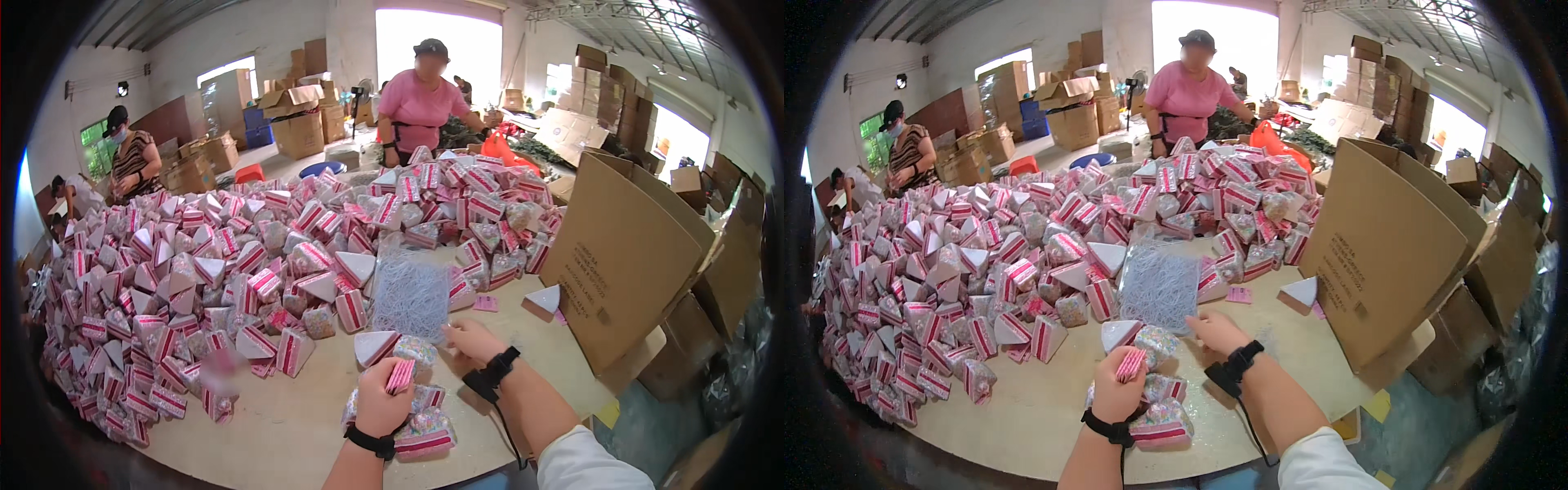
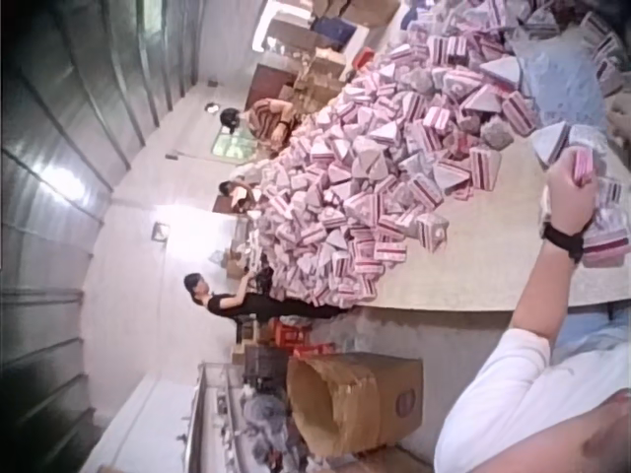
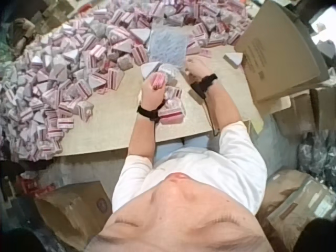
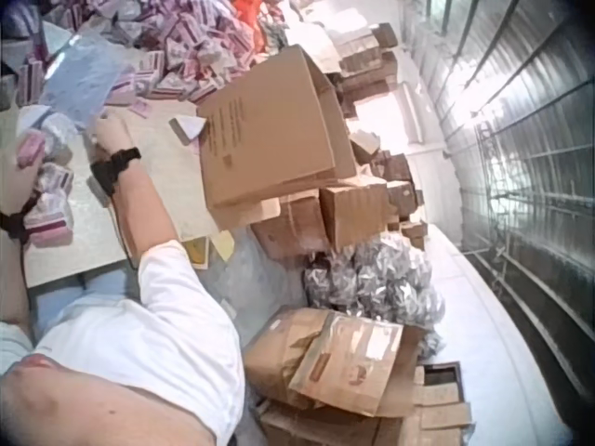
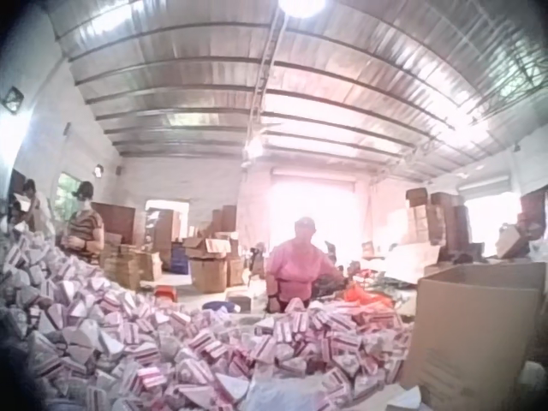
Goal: The person is seen packing small triangular items into a plastic bag.
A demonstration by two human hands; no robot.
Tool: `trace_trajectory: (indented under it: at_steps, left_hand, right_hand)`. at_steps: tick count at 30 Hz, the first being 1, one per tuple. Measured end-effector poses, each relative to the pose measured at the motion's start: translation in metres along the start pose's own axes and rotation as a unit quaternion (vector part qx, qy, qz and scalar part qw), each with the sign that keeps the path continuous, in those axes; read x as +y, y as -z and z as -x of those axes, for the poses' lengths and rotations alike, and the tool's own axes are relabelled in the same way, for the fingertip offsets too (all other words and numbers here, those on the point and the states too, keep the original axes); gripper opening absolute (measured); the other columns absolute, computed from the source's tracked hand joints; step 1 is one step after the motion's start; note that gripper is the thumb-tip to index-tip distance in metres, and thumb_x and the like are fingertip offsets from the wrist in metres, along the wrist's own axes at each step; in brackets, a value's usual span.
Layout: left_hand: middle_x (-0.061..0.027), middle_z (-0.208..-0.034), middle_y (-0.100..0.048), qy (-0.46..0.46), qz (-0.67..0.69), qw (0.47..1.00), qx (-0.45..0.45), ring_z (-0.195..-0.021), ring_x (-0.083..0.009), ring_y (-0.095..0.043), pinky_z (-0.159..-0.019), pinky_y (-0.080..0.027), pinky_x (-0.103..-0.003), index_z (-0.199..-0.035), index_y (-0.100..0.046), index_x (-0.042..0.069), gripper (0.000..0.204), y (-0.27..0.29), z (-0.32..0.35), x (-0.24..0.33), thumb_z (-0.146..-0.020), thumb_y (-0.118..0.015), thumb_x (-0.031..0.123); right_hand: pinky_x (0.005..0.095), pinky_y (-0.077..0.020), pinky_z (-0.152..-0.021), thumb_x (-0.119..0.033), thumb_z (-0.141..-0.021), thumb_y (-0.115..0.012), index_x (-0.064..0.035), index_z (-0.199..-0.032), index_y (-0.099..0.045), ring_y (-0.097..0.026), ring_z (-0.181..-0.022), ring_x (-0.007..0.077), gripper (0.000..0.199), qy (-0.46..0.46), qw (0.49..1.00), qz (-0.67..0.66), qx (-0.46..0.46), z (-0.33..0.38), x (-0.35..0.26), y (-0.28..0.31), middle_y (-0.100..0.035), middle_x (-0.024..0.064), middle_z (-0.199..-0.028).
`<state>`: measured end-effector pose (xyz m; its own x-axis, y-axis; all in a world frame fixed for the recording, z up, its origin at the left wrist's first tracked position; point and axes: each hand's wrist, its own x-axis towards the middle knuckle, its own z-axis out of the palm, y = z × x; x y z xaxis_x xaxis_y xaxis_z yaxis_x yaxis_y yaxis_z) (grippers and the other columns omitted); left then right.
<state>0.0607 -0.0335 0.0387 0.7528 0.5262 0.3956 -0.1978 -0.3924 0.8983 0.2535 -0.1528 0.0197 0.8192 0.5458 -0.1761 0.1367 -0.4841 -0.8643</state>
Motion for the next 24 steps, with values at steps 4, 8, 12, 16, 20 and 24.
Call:
trace_trajectory:
  at_steps: [4, 8, 12, 16, 20, 24]
  left_hand:
    - [-0.0126, -0.073, -0.061, -0.021, -0.002, 1.000, -0.022, -0.068, -0.0222, -0.061, -0.063, -0.047, -0.031, -0.090, -0.060, 0.000, 0.017, -0.001, 0.001, 0.005, -0.073, -0.061, 0.001]
    - [-0.0120, -0.073, -0.061, -0.033, 0.000, 0.999, -0.019, -0.068, -0.0220, -0.061, -0.063, -0.047, -0.030, -0.090, -0.060, 0.000, 0.017, -0.001, -0.001, -0.008, -0.074, -0.063, 0.002]
    - [-0.0129, -0.073, -0.061, -0.020, 0.018, 1.000, -0.003, -0.068, -0.0240, -0.061, -0.063, -0.047, -0.031, -0.088, -0.060, 0.000, 0.014, 0.000, 0.000, -0.004, -0.074, -0.063, 0.002]
    - [-0.0144, -0.073, -0.061, -0.040, 0.000, 0.999, -0.011, -0.068, -0.0275, -0.061, -0.062, -0.047, -0.032, -0.087, -0.060, 0.000, 0.013, -0.002, 0.000, -0.004, -0.074, -0.062, 0.003]
    - [-0.0089, -0.074, -0.060, -0.048, -0.016, 0.998, -0.034, -0.069, -0.0161, -0.057, -0.064, -0.046, -0.029, -0.089, -0.059, 0.000, 0.012, -0.005, 0.001, -0.004, -0.077, -0.061, 0.001]
    - [-0.0090, -0.074, -0.060, -0.038, -0.026, 0.998, -0.054, -0.069, -0.0165, -0.057, -0.064, -0.046, -0.029, -0.089, -0.059, 0.000, 0.015, 0.001, 0.003, -0.004, -0.074, -0.060, 0.000]
  right_hand:
    - [0.0360, -0.0479, -0.054, -0.032, -0.088, -0.053, 0.0015, -0.097, -0.061, -0.061, -0.056, 0.0223, 0.035, -0.054, 0.992, -0.106, -0.045, -0.036, 0.021, -0.024, -0.064, 0.0144, -0.080]
    - [0.0346, -0.0473, -0.052, -0.021, -0.086, -0.049, 0.0024, -0.090, -0.061, -0.060, -0.059, 0.0196, 0.026, 0.018, 1.000, 0.014, -0.018, -0.057, 0.030, -0.033, -0.063, 0.0150, -0.081]
    - [0.0362, -0.0472, -0.067, -0.018, -0.083, -0.047, 0.0042, -0.089, -0.059, -0.061, -0.074, 0.0244, 0.025, 0.105, 0.982, 0.039, 0.149, -0.058, 0.030, -0.029, -0.062, 0.0183, -0.080]
    - [0.0355, -0.0461, -0.071, -0.018, -0.084, -0.047, 0.0027, -0.090, -0.059, -0.060, -0.079, 0.0257, 0.025, 0.107, 0.983, -0.008, 0.149, -0.069, 0.031, 0.006, -0.061, 0.0152, -0.079]
    - [0.0348, -0.0454, -0.069, -0.019, -0.084, -0.046, -0.0006, -0.092, -0.057, -0.059, -0.077, 0.0256, 0.022, 0.092, 0.973, -0.034, 0.211, -0.114, 0.048, 0.038, -0.059, 0.0126, -0.077]
    - [0.0351, -0.0446, -0.062, -0.019, -0.083, -0.046, -0.0014, -0.106, -0.050, -0.057, -0.070, 0.0226, 0.030, -0.050, 0.953, -0.229, 0.195, -0.112, -0.004, 0.035, -0.057, 0.0121, -0.075]
